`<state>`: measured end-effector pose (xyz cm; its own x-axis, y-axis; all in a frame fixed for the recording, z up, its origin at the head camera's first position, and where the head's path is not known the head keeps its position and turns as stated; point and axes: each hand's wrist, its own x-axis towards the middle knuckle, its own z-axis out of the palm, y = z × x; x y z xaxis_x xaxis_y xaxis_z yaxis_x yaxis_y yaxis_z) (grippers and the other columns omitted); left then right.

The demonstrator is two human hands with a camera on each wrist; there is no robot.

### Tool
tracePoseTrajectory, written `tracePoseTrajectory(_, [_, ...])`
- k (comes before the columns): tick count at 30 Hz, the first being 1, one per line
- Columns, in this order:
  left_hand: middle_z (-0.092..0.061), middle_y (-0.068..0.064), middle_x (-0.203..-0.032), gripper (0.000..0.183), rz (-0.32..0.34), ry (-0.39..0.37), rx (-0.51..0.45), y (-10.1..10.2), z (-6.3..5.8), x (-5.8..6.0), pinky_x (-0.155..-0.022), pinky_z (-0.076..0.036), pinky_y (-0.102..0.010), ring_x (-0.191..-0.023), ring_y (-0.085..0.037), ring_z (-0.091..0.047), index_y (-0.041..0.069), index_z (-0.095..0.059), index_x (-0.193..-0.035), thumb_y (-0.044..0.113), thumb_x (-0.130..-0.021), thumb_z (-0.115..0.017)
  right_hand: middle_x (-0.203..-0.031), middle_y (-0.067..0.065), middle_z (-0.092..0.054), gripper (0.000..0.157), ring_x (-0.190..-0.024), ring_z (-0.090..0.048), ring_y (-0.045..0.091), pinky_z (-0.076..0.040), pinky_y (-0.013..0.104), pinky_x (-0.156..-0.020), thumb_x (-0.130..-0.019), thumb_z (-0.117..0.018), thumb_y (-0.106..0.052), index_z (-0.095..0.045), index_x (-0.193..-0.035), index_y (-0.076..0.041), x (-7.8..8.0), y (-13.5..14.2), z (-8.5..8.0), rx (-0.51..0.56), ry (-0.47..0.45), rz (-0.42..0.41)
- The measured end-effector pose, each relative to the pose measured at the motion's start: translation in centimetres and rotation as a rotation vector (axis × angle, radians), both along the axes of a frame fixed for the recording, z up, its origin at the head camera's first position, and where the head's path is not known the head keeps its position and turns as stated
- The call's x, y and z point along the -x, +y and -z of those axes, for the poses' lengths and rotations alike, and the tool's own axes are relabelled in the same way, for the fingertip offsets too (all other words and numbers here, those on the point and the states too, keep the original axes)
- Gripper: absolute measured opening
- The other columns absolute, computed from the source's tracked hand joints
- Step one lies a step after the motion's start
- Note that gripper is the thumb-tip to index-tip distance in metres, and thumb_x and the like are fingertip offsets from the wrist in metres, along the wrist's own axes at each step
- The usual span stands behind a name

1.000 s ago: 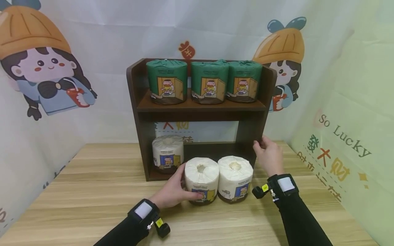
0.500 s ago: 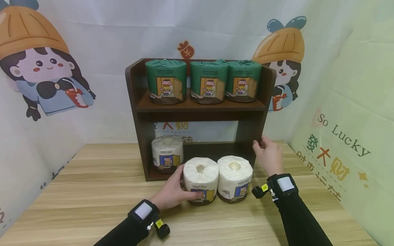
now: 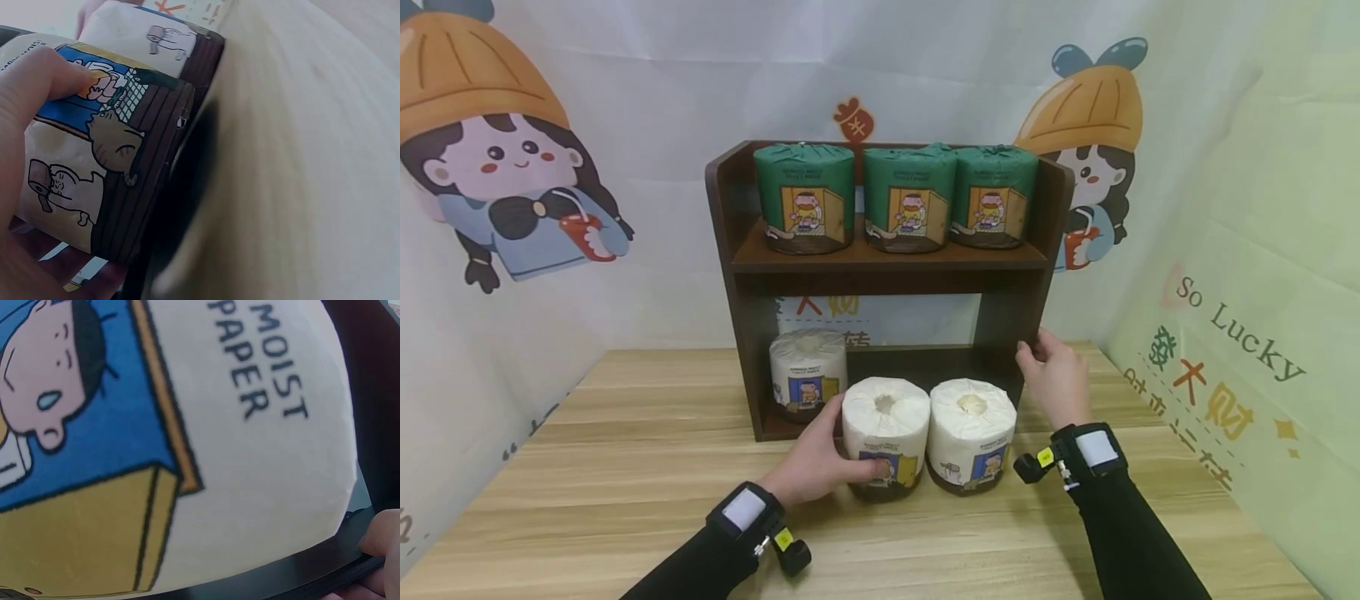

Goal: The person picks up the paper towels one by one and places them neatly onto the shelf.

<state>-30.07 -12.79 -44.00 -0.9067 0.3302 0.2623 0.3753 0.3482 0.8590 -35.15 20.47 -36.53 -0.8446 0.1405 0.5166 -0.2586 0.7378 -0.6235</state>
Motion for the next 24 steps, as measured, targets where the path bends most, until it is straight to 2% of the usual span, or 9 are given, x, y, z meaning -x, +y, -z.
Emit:
tracePoseTrajectory(6, [-0.050,0.006,-0.132,0.100,-0.020,-0.023,-0.059,-0.3,-1.0,0.3,-0.103,-0.041,-0.048,-0.117,-0.012,-0.050,0.028,-0.033,-0.145,0.038,-0.066,-0.093,-0.107,0.022,-0.069,0.031,-0.092,-0.065,0.035,-0.057,0.054,-0.077,-0.101,-0.058,-0.020,-0.063,-0.125,-0.001,0.2,-0.1,0.0,-0.006,0.010,0.005])
tracePoseTrajectory(10, [-0.051,0.004,-0.130,0.099,-0.040,-0.013,-0.065,-0.1,-1.3,0.8,-0.101,-0.043,-0.047,-0.115,-0.013,-0.051,0.024,-0.034,-0.144,0.040,-0.066,-0.093,-0.109,0.022,-0.068,0.032,-0.094,-0.064,0.035,-0.056,0.054,-0.079,-0.102,-0.057,-0.021,-0.062,-0.127,-0.002,0.1,-0.1,-0.1,-0.002,0.001,0.006])
tracePoseTrajectory(16, [-0.049,0.002,-0.130,0.101,-0.093,0.010,-0.038,0.7,-0.8,1.9,-0.099,-0.045,-0.047,-0.116,-0.015,-0.049,0.020,-0.033,-0.145,0.045,-0.066,-0.092,-0.110,0.022,-0.068,0.031,-0.096,-0.064,0.035,-0.056,0.054,-0.080,-0.102,-0.058,-0.021,-0.062,-0.127,-0.003,0.0,-0.1,-0.1,-0.004,-0.007,0.007])
tracePoseTrajectory(19, [-0.049,-0.001,-0.130,0.102,-0.124,0.009,-0.056,1.0,-0.3,2.3,-0.100,-0.044,-0.047,-0.116,-0.017,-0.049,0.017,-0.033,-0.145,0.042,-0.066,-0.092,-0.109,0.021,-0.068,0.030,-0.095,-0.064,0.035,-0.056,0.054,-0.079,-0.102,-0.057,-0.020,-0.062,-0.126,-0.003,0.0,-0.1,0.0,-0.009,0.003,0.005])
tracePoseTrajectory(24, [-0.049,-0.009,-0.134,0.110,-0.177,-0.015,-0.111,1.5,-0.1,2.4,-0.105,-0.040,-0.046,-0.119,-0.018,-0.047,0.008,-0.021,-0.145,0.035,-0.066,-0.094,-0.110,0.022,-0.068,0.032,-0.096,-0.064,0.035,-0.056,0.054,-0.080,-0.102,-0.057,-0.021,-0.062,-0.127,-0.003,0.0,0.0,0.1,-0.006,-0.002,0.002])
